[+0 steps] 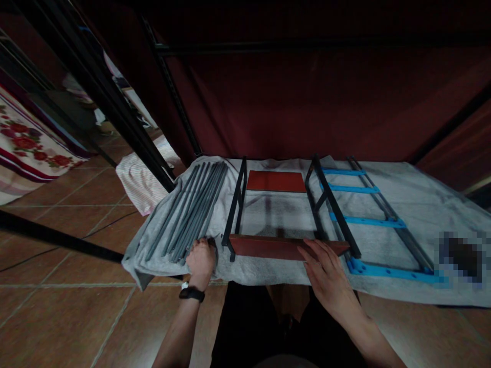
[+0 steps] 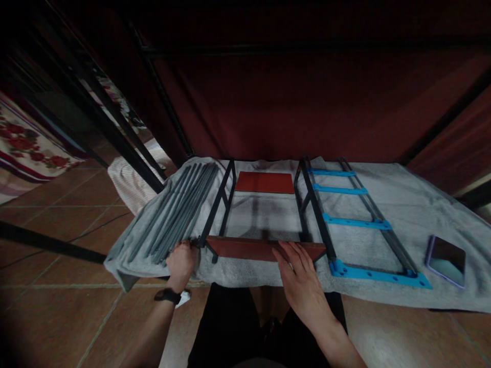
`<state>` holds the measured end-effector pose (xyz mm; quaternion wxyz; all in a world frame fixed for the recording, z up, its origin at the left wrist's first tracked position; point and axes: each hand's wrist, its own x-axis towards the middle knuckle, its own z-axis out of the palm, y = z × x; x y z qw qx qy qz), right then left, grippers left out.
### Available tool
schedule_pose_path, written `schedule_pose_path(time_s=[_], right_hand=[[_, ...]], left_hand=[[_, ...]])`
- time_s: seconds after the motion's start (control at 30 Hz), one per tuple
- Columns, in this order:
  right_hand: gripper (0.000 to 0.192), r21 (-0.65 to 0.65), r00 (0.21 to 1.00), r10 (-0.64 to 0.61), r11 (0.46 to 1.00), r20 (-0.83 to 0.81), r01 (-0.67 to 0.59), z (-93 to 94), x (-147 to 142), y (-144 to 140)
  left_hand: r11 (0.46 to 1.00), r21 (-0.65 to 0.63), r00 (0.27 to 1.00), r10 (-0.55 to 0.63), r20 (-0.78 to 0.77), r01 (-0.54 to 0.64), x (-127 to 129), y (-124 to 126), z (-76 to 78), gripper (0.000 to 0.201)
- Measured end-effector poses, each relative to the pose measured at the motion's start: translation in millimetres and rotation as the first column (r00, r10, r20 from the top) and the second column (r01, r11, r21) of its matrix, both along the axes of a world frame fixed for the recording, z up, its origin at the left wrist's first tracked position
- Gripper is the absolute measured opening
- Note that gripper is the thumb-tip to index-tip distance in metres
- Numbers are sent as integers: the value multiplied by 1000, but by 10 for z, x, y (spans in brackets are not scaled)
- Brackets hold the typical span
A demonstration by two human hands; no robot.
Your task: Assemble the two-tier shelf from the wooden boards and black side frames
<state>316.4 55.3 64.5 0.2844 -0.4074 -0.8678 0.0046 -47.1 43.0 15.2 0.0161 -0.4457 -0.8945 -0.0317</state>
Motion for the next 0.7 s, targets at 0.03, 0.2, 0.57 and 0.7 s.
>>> schedule_pose_path(time_s=[0.03, 0.2, 0.57, 0.7], right_hand=[[55, 0, 1000, -8, 1000, -13, 8, -3, -5, -29], [53, -19, 996, 16, 1000, -91, -18, -22, -64, -224], [52, -85, 937, 50, 993, -346, -85, -22, -77, -557], [38, -311, 825, -86, 944, -559, -112, 48, -99, -582]], left_hand=[[1000, -1, 1000, 4, -3, -4, 6, 4, 5, 32], [998, -25, 998, -51, -35, 50, 13, 6, 22, 35], [642, 647, 736, -186, 651, -410, -21, -223, 539, 33], [642, 698, 700, -338, 629, -316, 740, -508, 758, 32]])
